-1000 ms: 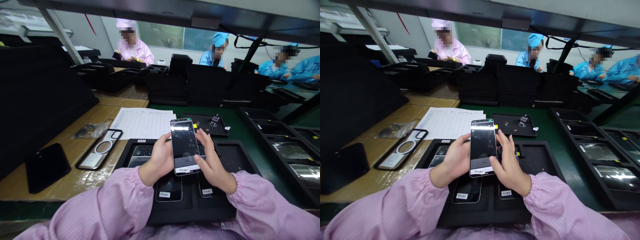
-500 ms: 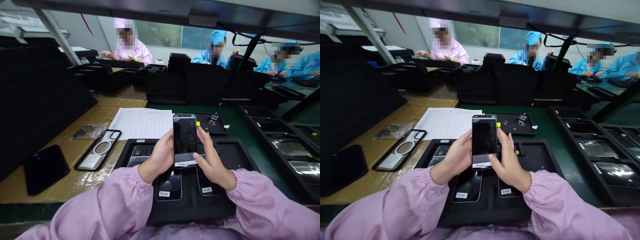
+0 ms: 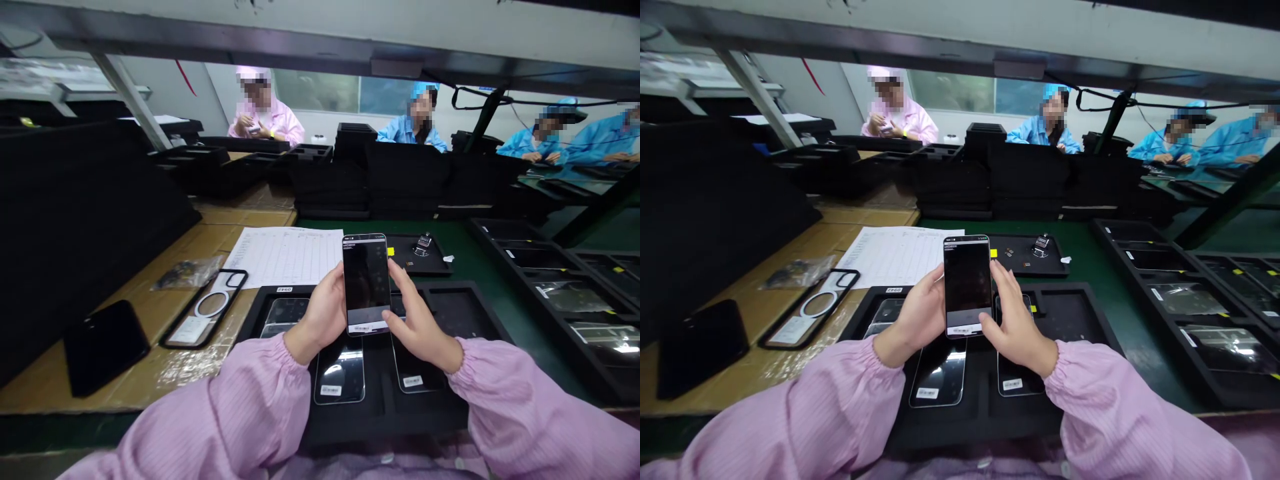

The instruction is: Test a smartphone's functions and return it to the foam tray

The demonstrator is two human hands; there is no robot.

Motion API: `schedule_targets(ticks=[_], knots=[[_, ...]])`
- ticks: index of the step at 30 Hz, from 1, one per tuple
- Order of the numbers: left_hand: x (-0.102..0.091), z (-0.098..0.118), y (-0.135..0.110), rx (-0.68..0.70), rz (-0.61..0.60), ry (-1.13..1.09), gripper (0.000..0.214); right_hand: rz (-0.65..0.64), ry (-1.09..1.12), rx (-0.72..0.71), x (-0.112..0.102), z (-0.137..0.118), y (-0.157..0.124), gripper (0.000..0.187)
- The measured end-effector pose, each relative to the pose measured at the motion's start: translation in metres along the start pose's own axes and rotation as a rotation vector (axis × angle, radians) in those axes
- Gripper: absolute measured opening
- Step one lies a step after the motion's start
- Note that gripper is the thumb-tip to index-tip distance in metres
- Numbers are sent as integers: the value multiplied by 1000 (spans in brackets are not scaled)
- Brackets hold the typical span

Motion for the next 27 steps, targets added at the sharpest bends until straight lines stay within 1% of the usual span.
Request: schedule_targets(ticks=[7,12,18,27], knots=[[-3,-2,2,-2,-3,-22,48,-27,28,31,4,1,0,85],[-5,-1,3,9,11,8,46,-32,57,71,7,5,-2,90],[-6,-3,3,-13,30,15,50,-26,134,68,9,6,-2,87],[-4,-3,2,17,25,-11,45,-22,178,116,12,9,-5,85]])
Point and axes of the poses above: each hand's wrist, its own y-axis towards the middle knuckle, its own x-axis out of the palm, z = x × y, the point moved 9 cm from there along y, towards the middle knuckle, and after that the axes turned 6 degrees about -y, right-handed, at the moved point
